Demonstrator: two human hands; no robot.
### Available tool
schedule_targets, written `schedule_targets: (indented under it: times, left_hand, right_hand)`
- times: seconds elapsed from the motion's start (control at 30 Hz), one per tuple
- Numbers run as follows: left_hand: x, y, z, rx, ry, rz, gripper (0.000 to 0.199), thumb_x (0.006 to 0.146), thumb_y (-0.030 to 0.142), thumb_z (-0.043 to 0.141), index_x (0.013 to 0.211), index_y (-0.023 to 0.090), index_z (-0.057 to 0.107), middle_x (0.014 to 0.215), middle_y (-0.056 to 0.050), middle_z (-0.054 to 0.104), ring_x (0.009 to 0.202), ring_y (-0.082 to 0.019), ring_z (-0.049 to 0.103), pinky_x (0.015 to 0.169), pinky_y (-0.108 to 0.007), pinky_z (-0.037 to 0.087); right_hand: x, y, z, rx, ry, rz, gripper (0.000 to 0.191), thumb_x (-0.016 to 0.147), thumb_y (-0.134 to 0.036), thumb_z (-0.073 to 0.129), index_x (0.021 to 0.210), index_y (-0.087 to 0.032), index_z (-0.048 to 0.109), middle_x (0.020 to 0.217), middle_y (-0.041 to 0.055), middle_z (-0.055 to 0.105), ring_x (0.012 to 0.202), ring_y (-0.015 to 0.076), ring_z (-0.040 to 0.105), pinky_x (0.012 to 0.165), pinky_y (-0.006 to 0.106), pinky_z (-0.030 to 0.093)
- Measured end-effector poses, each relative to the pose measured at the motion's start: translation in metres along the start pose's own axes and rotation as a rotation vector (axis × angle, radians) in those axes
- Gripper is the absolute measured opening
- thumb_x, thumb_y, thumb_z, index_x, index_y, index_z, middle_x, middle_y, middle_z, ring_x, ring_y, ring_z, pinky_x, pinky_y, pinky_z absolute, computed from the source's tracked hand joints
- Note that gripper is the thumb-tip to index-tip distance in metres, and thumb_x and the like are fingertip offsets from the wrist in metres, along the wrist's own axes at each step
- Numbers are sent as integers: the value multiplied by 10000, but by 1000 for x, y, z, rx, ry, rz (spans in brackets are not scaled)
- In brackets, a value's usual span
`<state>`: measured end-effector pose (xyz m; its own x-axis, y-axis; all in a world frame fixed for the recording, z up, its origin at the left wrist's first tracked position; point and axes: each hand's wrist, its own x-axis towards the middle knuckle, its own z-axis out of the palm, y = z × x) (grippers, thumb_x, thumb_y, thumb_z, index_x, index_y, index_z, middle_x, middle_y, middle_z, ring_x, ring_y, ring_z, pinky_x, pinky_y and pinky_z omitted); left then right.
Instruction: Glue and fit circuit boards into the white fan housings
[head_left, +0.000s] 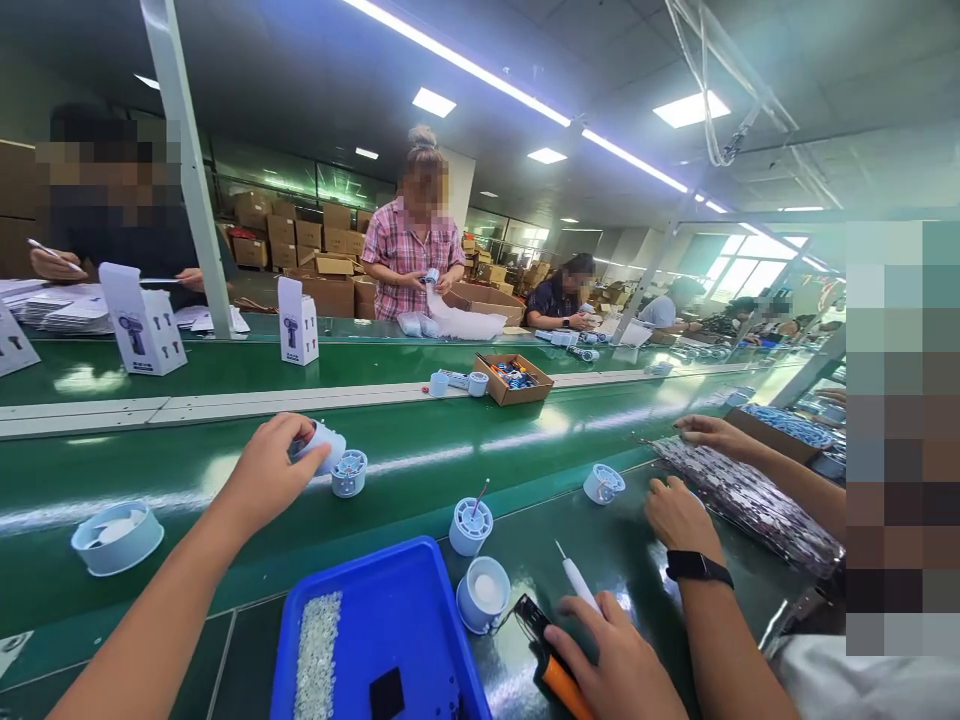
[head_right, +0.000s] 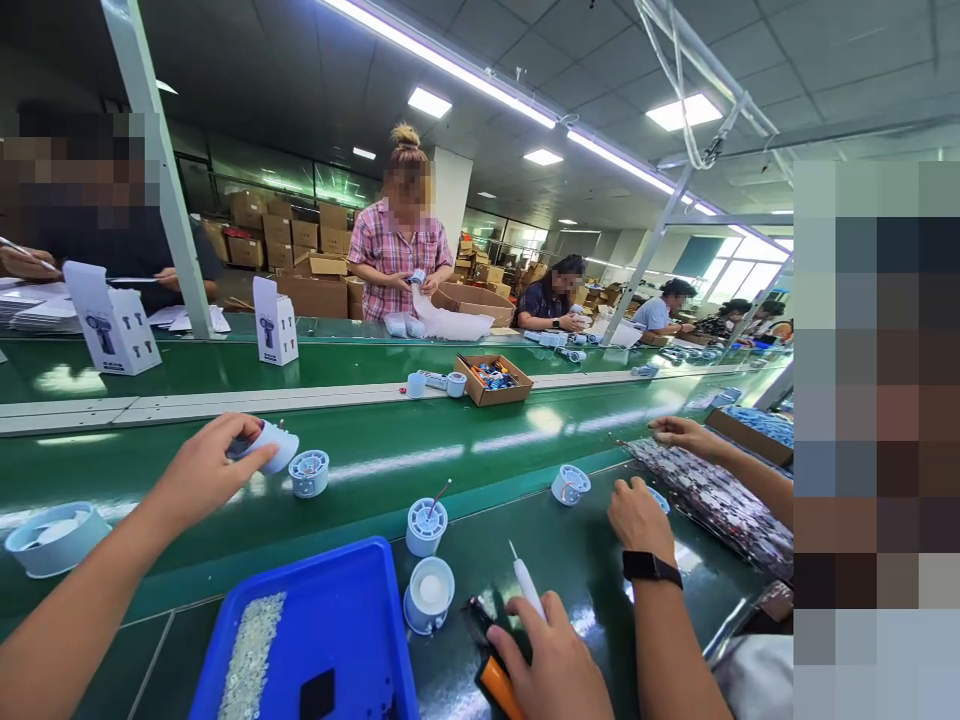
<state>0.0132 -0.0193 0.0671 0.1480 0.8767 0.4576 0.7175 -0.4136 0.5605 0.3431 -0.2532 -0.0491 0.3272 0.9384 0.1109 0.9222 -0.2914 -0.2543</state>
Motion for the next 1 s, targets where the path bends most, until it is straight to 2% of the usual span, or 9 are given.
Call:
schedule_targets:
  times: [0.17,0.23,0.33,0.43,0.5,0.57,0.67,0.8,1.0]
  left_hand:
    - [1,-7,-8,-6,53,-114,156,689,381,510,695,234,459,762,-19,533,682,-204,509,608,-315,390]
    - [0,-9,-9,-8,69,-159,137,679,361,503,684,235,450,749,-11,524,668,-197,506,589,-307,381]
    - [-1,-10,-7,-16,76,-208,123,665,333,491,645,237,417,694,8,494,634,-182,488,561,-294,362]
    - [-2,-8,-5,-27,61,-237,127,649,309,492,615,236,394,648,21,472,606,-171,471,548,-288,349]
    - [-3,-7,-4,-32,53,-245,131,645,296,500,609,234,390,643,27,463,609,-166,464,554,-285,345]
    - [-4,-5,-3,-38,47,-248,133,647,284,507,611,233,390,648,31,455,625,-161,458,568,-282,343]
    - [-4,-3,-1,-55,35,-246,128,651,264,516,621,230,397,665,34,460,647,-157,454,588,-280,343]
    - [-5,1,3,-98,-2,-231,127,654,254,528,631,227,406,674,39,470,651,-155,459,599,-282,349]
    - [-10,10,2,-161,-36,-214,120,654,240,537,641,225,418,688,36,477,653,-155,445,591,-282,338]
  right_hand:
    - [11,14,-14,242,239,-249,262,898,-394,435,944,-278,665,801,55,654,688,205,668,585,319,557]
    - [43,36,-35,411,304,-355,171,836,-397,523,761,-289,632,658,23,612,626,192,607,521,291,507]
    - [104,76,-70,495,377,-358,384,835,-422,464,482,-280,410,445,-5,374,514,183,459,519,315,432]
    - [131,91,-86,567,398,-338,468,845,-452,493,451,-251,341,442,-33,287,500,150,403,573,309,424]
    - [117,72,-77,627,371,-317,389,875,-450,533,573,-209,492,547,-36,442,567,126,484,625,296,461]
    - [85,32,-58,691,316,-296,274,906,-421,554,890,-153,605,833,4,607,731,128,587,697,312,510]
    - [28,-42,-23,784,199,-299,289,923,-374,554,1135,-179,581,1135,64,607,933,171,618,803,363,540]
    - [-20,-115,6,895,66,-323,303,920,-355,564,1168,-180,570,1173,71,595,970,183,616,826,381,542]
    - [-30,-147,23,1037,-81,-319,306,954,-431,457,1098,-180,556,997,54,632,757,136,629,689,294,543]
